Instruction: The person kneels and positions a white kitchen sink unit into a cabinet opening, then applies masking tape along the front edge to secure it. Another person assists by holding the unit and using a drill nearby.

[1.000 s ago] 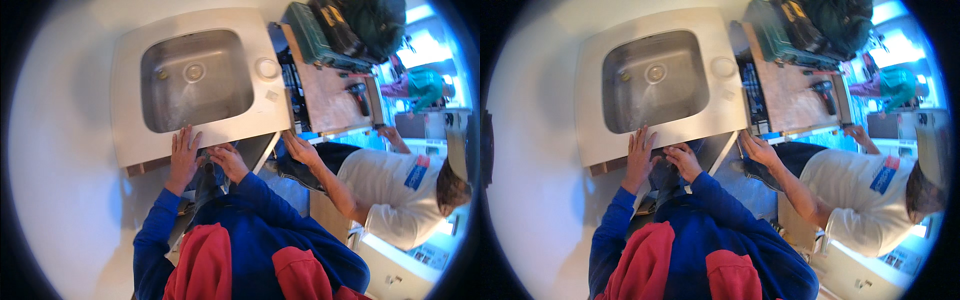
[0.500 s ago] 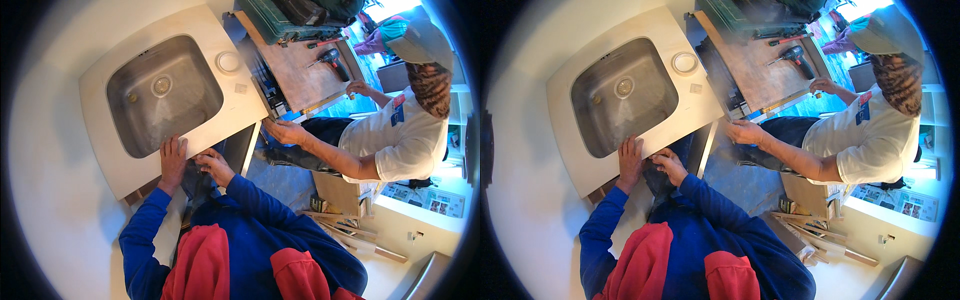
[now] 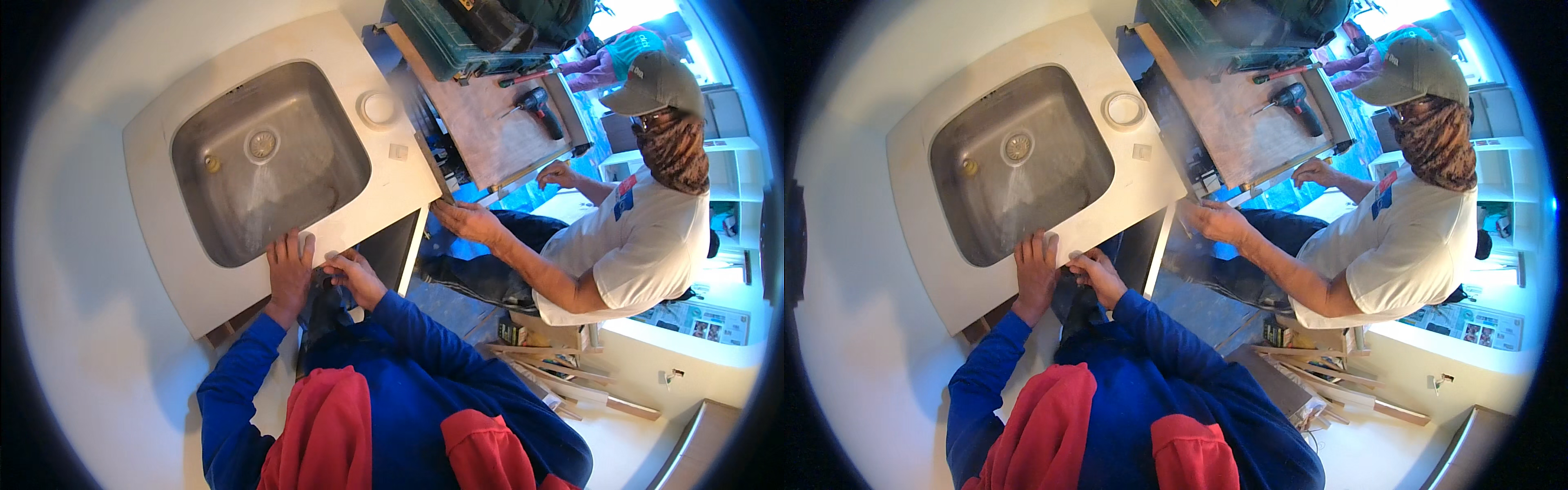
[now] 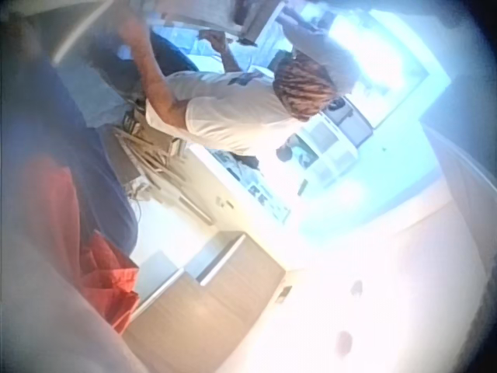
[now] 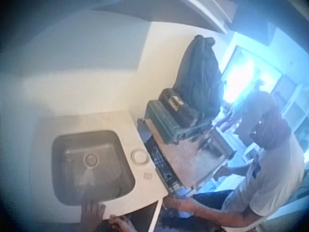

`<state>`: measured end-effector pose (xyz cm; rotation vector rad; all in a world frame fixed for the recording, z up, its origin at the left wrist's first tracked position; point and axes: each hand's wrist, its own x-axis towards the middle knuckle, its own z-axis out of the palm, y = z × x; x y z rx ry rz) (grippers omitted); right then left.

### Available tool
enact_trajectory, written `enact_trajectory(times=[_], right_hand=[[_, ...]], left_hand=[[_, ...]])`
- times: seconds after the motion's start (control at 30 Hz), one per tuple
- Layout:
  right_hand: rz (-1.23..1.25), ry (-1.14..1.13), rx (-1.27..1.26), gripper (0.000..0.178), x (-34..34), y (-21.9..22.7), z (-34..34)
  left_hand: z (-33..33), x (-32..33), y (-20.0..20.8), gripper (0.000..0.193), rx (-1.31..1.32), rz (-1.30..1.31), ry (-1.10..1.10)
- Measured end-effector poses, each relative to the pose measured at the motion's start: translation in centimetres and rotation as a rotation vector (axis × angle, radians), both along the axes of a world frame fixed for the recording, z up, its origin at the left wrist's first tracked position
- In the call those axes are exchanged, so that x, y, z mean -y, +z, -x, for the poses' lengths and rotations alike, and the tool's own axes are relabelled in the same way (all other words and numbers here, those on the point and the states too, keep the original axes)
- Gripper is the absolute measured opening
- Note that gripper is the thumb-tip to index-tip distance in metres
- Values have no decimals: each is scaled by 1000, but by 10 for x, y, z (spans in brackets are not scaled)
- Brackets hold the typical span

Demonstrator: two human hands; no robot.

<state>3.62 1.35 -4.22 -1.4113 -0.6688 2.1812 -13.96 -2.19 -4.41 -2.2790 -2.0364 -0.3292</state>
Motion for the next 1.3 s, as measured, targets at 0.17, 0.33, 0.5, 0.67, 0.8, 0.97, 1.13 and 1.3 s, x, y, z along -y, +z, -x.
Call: enact_trajectory(times=[0.17, 0.33, 0.5, 0.67, 0.8, 0.97, 1.13, 1.3], right_hand=[[23, 38, -65, 49, -7, 16, -12], [-124, 288, 16, 44, -11, 42, -46], [-270, 402, 28, 35, -13, 62, -115], [-312, 357, 65, 39, -26, 59, -152], [-320, 131, 17, 43, -49, 41, -135], [-134, -99, -36, 42, -82, 10, -100], [-125, -160, -27, 34, -87, -9, -83], [-164, -171, -62, 28, -81, -7, -81]], left_hand=[[-7, -9, 17, 48, -5, 21, 11], [-12, -26, 32, 48, -7, 85, 28], [-18, -40, 31, 48, -30, 82, 12], [-21, -45, 23, 52, -46, 81, 37], [-23, -44, 21, 67, 19, 101, 53], [-25, -40, 16, 70, 29, 116, 75], [-21, -35, 8, 61, 58, 94, 69], [-24, -30, 29, 65, 16, 75, 90]])
